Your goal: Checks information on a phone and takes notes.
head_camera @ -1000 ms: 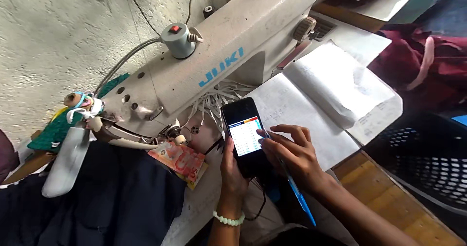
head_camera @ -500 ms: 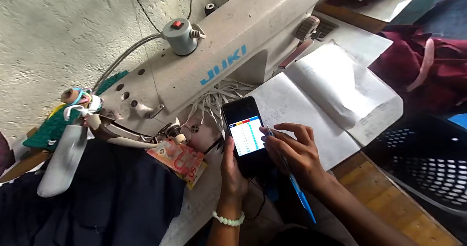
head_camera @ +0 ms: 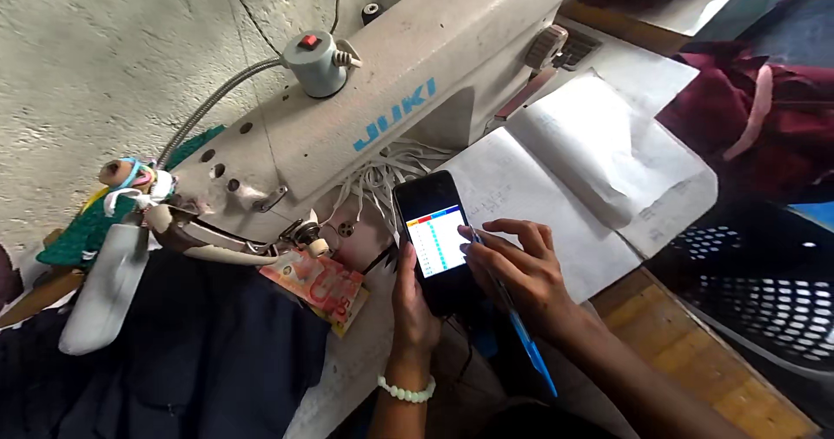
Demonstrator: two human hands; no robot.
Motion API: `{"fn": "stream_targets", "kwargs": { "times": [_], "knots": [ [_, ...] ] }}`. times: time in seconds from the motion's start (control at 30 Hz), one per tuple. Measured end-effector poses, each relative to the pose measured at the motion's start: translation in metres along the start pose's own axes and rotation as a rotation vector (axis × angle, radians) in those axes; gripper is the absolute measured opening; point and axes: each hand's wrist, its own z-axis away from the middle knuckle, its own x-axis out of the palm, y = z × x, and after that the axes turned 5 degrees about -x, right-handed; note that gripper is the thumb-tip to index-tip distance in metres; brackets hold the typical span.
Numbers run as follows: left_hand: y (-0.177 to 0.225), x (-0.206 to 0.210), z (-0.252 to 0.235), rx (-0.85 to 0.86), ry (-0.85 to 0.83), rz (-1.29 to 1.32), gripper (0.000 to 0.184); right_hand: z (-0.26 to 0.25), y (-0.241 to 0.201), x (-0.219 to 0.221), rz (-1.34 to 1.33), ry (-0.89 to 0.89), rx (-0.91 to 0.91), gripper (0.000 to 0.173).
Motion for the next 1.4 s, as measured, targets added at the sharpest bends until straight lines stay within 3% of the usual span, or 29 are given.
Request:
{"fn": "stream_targets", "kwargs": {
  "times": [1.4],
  "knots": [
    [-0.0004,0.0002,-0.0003,-0.003,0.015,0.007,0.045,0.0011,-0.0026,0.0038,-0.053,-0.009,-0.015,0.014]
  ]
}}
